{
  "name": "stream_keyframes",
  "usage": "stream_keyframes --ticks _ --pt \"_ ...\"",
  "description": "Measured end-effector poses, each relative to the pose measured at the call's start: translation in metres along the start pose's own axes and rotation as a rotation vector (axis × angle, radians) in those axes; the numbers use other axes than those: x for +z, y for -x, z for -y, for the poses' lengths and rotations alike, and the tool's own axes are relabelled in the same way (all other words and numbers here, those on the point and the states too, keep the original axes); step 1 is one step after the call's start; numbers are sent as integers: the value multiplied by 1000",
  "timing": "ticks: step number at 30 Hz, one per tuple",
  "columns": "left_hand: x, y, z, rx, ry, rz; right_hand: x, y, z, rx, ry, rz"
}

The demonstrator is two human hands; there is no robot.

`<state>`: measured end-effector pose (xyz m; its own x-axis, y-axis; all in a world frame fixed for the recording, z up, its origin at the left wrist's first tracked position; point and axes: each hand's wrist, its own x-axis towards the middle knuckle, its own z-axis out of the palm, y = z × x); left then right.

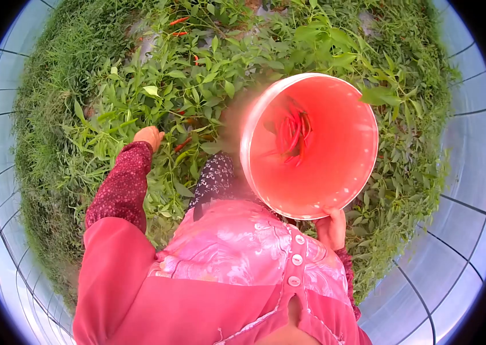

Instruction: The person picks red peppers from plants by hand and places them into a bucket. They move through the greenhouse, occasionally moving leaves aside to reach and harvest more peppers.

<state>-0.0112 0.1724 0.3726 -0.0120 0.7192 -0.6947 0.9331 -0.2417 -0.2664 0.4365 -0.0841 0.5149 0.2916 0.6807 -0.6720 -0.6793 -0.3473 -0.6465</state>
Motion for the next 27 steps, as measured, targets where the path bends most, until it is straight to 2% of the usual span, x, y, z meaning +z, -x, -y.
stream_keyframes --ticks 2,3,6,7,9,12,13,14,15,17,20,22,23,24,26,27 --pt "28 -42 14 348 -601 -41 15 -8 6 -6 -27 43" --pt "-30 -9 -19 -70 -147 69 21 -14 7 -46 -31 56" --pt "-41 -38 -35 132 -196 52 41 -28 14 -46 -22 71" --pt "-40 -50 -36 132 -190 50 49 -31 19 -49 -17 73" --pt "-41 -74 -46 260 -140 -70 66 -33 29 -10 -5 59" --pt "-55 -115 -50 328 -85 206 90 -43 40 -33 2 37" --pt "-50 -130 -51 328 -72 210 102 -47 44 -45 1 34" --pt "-43 -141 -54 198 -2 229 109 -50 48 -40 14 38" --pt "-33 -155 -56 69 63 250 115 -55 50 -76 17 44" --pt "2 -193 -52 92 9 240 122 -67 53 -114 -8 63" --pt "96 -254 -34 151 -111 234 148 -95 60 -148 -72 21" --pt "169 -277 -13 248 -641 79 161 -119 63 -143 -92 24" --pt "40 -182 -39 196 -391 294 166 -134 66 -160 -105 32" --pt "54 -174 -35 196 -395 310 168 -148 69 -177 -118 42" --pt "86 -169 -26 482 -748 340 174 -177 71 -184 -110 35" --pt "14 -112 -31 479 -797 350 174 -189 71 -204 -101 25"
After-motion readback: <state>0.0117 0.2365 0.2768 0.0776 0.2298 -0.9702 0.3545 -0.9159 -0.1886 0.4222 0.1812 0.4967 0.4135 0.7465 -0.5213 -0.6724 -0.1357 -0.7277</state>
